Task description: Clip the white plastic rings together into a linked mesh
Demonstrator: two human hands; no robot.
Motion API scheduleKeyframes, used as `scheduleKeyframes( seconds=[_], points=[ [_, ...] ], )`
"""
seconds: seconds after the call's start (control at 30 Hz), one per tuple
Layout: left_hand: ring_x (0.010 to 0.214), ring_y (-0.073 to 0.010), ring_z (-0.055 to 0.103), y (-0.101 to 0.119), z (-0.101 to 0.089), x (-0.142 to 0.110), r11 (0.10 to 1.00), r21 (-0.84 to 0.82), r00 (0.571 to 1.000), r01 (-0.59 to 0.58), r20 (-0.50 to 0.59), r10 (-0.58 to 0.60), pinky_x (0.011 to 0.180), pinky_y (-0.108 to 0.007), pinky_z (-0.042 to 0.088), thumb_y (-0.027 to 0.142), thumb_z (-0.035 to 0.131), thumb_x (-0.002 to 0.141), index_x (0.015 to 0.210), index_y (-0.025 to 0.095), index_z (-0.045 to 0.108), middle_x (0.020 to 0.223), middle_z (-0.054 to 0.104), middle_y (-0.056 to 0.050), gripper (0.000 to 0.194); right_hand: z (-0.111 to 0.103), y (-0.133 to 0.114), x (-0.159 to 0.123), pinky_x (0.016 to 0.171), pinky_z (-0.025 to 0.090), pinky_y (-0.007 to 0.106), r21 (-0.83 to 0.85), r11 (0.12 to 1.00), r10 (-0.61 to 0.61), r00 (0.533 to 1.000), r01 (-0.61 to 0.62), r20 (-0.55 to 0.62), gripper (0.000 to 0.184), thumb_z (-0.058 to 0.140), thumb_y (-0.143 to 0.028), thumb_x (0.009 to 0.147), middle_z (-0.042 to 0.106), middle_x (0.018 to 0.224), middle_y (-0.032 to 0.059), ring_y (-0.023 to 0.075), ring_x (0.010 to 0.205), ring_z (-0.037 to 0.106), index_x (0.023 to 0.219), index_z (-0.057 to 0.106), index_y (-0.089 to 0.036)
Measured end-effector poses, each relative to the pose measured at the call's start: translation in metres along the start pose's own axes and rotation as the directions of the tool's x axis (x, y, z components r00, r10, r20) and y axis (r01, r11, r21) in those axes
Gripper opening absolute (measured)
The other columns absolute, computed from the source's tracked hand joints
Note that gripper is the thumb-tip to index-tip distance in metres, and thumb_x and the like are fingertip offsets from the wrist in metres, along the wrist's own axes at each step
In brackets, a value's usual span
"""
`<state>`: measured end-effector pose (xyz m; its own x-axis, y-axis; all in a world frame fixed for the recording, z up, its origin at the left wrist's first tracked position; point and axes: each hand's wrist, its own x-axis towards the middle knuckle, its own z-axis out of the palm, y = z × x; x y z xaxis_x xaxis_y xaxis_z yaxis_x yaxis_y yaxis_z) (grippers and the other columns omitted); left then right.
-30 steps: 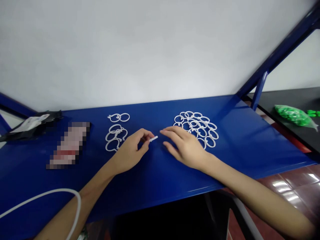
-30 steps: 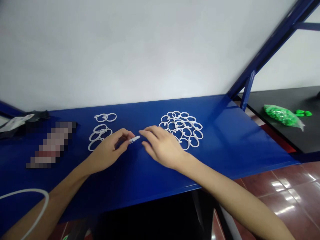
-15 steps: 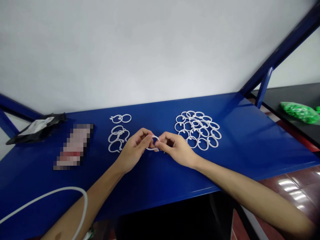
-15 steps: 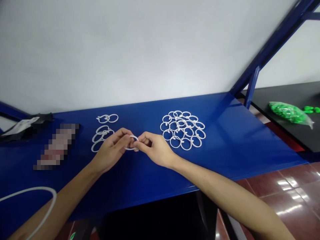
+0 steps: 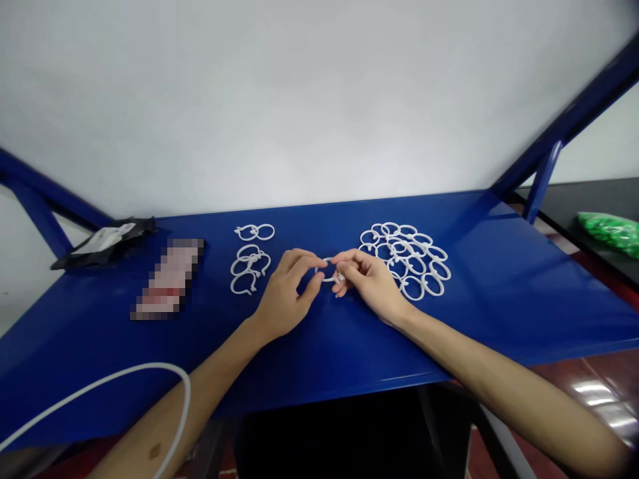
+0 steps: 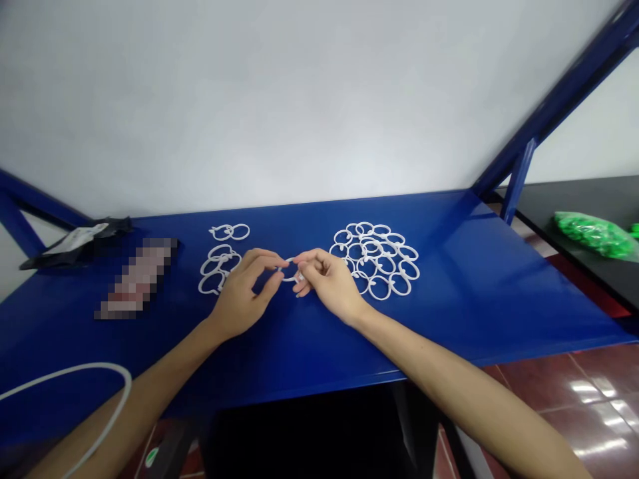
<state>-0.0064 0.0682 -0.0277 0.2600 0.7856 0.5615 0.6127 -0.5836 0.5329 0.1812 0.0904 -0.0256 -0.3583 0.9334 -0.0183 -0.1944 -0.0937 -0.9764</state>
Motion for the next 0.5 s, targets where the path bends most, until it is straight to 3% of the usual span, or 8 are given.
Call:
scheduleKeyframes(
  seconds=[0.13,0.3,0.43,0.5],
  points=[
    [0.093,-0.0169,0.066,-0.0010,0.0022,-0.0034,0.998,-0.043,0.990,-0.056,0.130,0.061,0.086,-0.034,0.056,0.019,0.055,0.097,0.111,0.022,0.060,0.100,0.069,-0.002,0.016,-0.0015,-0.0006,0.0017,0.068,0.062,0.029,0.074,0.993,0.088,0.996,-0.087,-0.012,0.020,0.071,-0.034,0.085,0.071,0.075,0.0006,0.0117,0.062,0.070,0.096,0.068,-0.017],
    [0.085,-0.0147,0.071,-0.0032,0.0045,-0.0028,0.988,-0.118,0.988,0.102,0.127,-0.087,0.079,-0.030,0.058,0.020,0.060,0.096,0.109,0.023,0.061,0.097,0.073,0.000,0.014,-0.0025,0.0008,0.0016,0.074,0.062,0.031,0.011,0.995,0.101,0.995,-0.101,0.008,0.029,0.074,-0.035,0.083,0.074,0.080,0.0034,0.0138,0.069,0.073,0.102,0.067,-0.015],
    [0.086,-0.0146,0.071,0.0010,0.0011,0.0002,0.933,-0.249,0.964,0.262,0.115,-0.240,0.078,-0.029,0.057,0.025,0.058,0.097,0.106,0.023,0.062,0.097,0.072,-0.001,0.010,-0.0012,0.0024,-0.0023,0.066,0.059,0.030,-0.201,0.979,-0.011,1.000,0.016,0.024,0.030,0.067,-0.042,0.090,0.071,0.080,0.0022,0.0136,0.068,0.069,0.107,0.065,-0.017],
    [0.084,-0.0150,0.070,0.0017,-0.0005,0.0009,0.900,-0.288,0.945,0.328,0.117,-0.307,0.074,-0.028,0.056,0.028,0.056,0.098,0.107,0.022,0.063,0.098,0.072,-0.002,0.013,-0.0003,0.0026,-0.0051,0.062,0.054,0.029,-0.403,0.906,-0.135,0.991,0.129,0.016,0.024,0.064,-0.041,0.093,0.068,0.076,0.0007,0.0123,0.064,0.064,0.101,0.068,-0.019]
  ],
)
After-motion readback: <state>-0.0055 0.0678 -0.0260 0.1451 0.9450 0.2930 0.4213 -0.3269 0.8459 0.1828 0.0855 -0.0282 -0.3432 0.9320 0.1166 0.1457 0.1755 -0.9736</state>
